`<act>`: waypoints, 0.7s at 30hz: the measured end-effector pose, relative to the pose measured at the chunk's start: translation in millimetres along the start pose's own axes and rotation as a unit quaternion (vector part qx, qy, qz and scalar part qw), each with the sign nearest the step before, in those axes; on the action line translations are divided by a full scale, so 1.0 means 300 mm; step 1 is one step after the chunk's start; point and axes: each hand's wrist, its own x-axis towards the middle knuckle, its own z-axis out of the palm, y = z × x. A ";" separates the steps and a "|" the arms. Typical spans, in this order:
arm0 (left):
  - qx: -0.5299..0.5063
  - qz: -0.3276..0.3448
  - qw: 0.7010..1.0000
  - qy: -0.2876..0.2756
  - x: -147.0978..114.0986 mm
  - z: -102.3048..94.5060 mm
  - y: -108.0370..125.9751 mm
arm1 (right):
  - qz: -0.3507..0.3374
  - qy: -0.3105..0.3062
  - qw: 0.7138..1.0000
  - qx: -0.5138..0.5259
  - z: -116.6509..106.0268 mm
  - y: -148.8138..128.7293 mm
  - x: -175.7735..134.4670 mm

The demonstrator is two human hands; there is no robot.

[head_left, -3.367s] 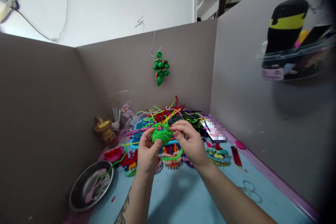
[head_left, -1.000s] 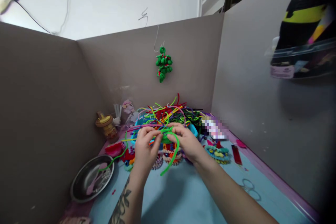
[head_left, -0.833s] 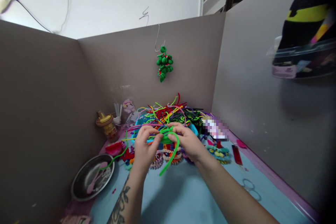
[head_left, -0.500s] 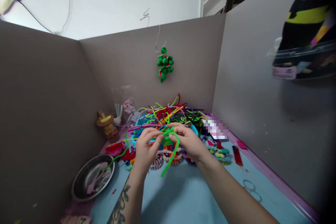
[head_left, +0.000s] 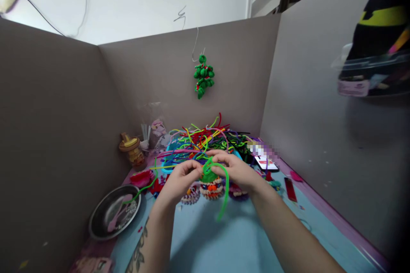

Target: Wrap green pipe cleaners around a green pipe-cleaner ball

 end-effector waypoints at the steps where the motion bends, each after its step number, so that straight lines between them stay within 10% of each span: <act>1: -0.001 0.010 1.000 0.028 0.003 0.001 -0.001 | 0.000 0.019 1.000 0.016 -0.001 0.000 0.001; 6: 0.006 0.047 0.993 0.105 0.018 0.003 -0.018 | -0.024 0.103 0.993 0.042 0.005 0.017 0.005; 12: 0.088 0.085 0.989 0.084 0.015 0.010 -0.035 | -0.162 0.164 0.970 -0.082 0.008 0.029 0.006; 21: 0.148 0.126 0.977 0.089 0.008 0.012 -0.017 | -0.194 0.217 0.942 -0.168 0.012 0.026 0.002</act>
